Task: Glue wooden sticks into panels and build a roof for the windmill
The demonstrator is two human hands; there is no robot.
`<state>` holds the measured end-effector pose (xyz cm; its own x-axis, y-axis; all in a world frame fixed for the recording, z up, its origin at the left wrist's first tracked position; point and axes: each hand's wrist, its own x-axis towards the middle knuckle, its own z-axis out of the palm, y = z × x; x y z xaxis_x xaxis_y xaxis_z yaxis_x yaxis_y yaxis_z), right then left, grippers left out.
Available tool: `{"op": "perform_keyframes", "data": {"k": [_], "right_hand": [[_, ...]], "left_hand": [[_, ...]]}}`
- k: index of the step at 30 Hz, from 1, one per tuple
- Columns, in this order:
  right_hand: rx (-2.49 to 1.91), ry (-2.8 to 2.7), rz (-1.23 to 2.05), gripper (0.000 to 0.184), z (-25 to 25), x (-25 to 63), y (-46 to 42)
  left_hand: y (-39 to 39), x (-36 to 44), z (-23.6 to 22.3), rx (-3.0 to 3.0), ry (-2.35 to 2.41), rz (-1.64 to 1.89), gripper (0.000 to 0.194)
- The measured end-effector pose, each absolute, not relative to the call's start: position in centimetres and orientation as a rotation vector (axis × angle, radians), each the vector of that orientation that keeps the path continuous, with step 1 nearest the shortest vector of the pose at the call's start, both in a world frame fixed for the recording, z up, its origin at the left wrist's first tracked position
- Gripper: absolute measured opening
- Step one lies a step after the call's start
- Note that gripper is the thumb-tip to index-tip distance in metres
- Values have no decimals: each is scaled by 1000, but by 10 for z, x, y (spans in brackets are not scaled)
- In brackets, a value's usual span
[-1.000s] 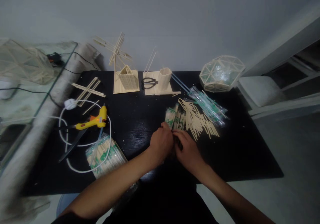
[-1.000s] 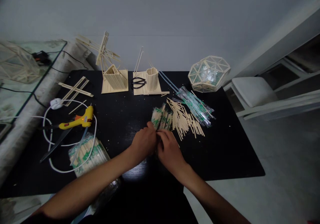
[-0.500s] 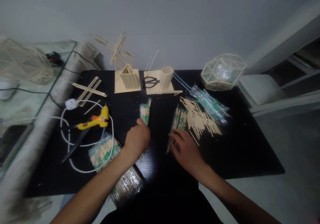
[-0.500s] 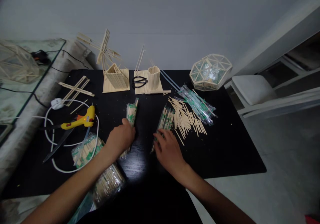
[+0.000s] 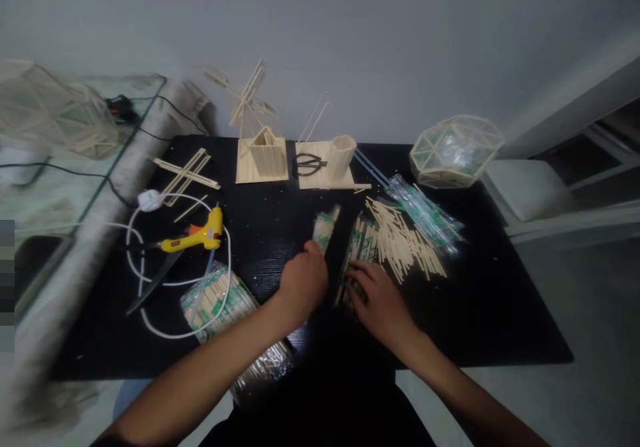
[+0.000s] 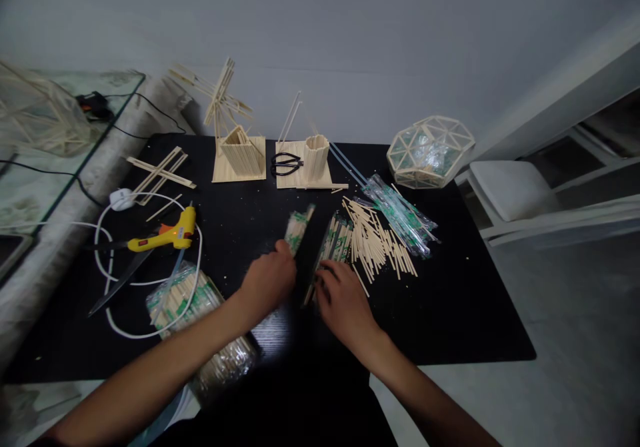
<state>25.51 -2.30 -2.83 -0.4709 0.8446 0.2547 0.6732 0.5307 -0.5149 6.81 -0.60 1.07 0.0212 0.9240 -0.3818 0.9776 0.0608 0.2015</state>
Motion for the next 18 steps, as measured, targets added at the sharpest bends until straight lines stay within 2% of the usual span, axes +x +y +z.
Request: {"op": "perform_keyframes", "data": {"k": [5,10,15,18], "right_hand": [[-1150,-2298,440,18,-26,238,-19],[-935,-2356,621,14,-12,205,-22],[-901,-2281,623,16,1,189,-24],[-789,-2343,586,20,0,176,-21]], "left_hand": [[7,31,18,1728,2123,-190,38],[18,20,16,1739,2053,26,53],[9,-12,13,1755,1774,303,40],[-1,-29,7,1729,1580,432,43]]}}
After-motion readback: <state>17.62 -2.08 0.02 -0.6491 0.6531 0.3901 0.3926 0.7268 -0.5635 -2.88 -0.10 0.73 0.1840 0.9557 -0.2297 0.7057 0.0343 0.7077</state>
